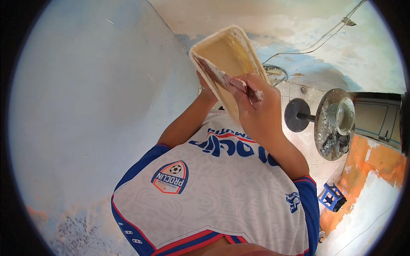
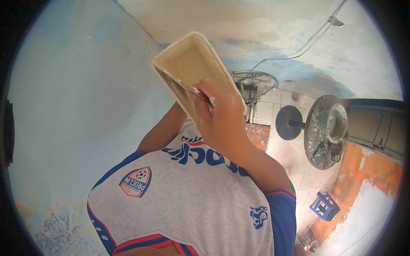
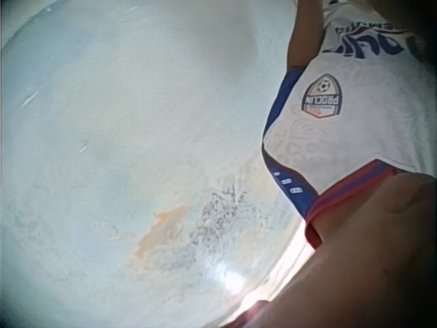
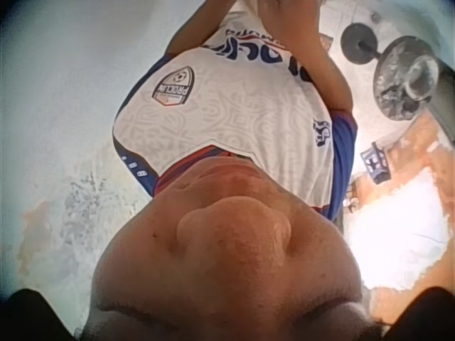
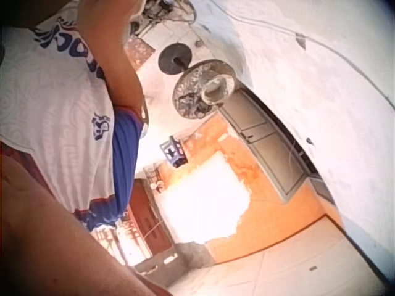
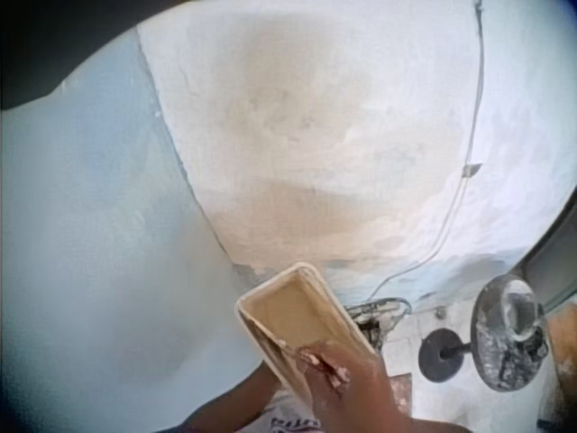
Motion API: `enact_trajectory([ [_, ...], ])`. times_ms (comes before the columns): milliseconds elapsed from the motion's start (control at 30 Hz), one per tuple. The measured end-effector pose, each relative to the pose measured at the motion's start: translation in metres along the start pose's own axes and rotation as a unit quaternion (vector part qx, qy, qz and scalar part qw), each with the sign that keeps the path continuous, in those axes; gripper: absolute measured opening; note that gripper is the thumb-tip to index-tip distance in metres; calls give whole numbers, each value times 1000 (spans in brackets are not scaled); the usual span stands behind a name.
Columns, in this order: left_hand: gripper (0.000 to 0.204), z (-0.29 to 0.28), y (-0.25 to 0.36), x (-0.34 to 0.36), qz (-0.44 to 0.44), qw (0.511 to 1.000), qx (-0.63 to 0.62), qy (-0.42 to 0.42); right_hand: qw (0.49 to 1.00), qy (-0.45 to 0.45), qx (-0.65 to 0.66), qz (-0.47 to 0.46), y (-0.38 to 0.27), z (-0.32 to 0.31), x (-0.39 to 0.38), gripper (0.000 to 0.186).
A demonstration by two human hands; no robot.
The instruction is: The person scrapes white plaster from a plastic container with a spatula and applies it to a wall.
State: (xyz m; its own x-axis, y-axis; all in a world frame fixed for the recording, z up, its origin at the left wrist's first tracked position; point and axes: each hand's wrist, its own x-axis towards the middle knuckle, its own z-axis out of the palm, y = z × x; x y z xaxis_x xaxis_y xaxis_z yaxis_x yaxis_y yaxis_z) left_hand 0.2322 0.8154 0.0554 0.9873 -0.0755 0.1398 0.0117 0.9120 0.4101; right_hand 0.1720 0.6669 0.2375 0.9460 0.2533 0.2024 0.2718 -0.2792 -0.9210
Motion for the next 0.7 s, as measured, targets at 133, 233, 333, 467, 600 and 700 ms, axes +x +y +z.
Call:
enact_trajectory([
  [133,90,1,3,-2,2,1000,2,13,999,17,26,-15,9,11,9,10],
  [233,91,-2,10,1,-2,1000,-2,-3,996,48,82,4,3,10,6,13],
  [333,91,-12,20,7,5,999,-15,-31,986,68,150,18,-16,-13,-4,14],
  [467,92,-34,32,18,24,998,-38,-50,991,10,125,52,-17,-21,-17,12],
  [600,92,-42,36,16,34,997,-51,-45,998,-40,-24,48,-3,-6,-7,7],
  [700,92,-44,36,16,31,997,-56,-41,996,-65,-55,29,2,7,7,7],
])
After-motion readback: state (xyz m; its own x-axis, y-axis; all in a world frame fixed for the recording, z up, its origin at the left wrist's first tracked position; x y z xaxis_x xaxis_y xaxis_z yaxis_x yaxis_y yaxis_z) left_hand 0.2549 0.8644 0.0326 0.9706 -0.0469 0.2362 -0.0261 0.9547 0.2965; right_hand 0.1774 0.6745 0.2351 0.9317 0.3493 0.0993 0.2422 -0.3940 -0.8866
